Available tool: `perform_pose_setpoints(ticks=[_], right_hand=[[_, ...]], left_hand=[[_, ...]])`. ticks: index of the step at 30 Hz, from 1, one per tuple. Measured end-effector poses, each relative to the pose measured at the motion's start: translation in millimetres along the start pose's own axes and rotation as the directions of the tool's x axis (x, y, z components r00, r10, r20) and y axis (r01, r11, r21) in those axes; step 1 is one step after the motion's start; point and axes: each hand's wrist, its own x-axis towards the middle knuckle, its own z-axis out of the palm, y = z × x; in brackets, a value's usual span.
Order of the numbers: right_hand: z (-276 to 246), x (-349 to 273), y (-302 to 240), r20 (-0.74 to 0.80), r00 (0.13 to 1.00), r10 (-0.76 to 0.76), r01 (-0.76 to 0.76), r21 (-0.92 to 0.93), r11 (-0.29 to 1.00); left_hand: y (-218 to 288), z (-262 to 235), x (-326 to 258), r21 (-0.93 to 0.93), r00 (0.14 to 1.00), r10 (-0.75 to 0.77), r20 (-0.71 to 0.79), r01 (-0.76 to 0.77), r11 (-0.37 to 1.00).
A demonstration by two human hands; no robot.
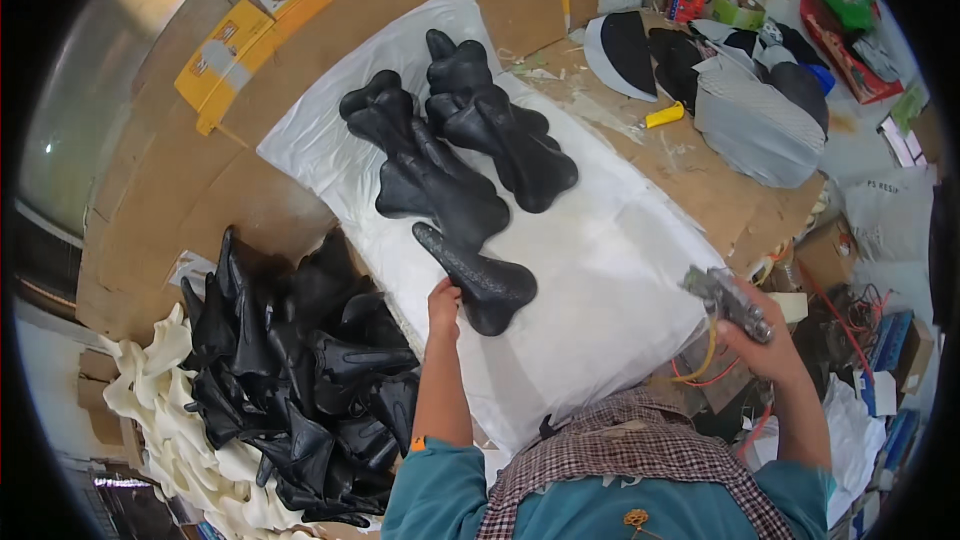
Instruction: Sorting and stacking black plastic bicycle seat shells on a workbench in a factory.
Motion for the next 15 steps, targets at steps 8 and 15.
perform_pose_setpoints(ticks=[8,15], right_hand=[[0,33,-41,-0.089,0.996,-0.029,0.058,0.334,0.941],[-2,30,11,0.005,0.995,0.098,-0.098,0.169,0.981]], left_hand=[[24,2,20,-0.324,0.977,0.100,0.190,-0.034,0.945],[106,81,78,-0.531,0.911,0.256,0.323,-0.049,0.846]])
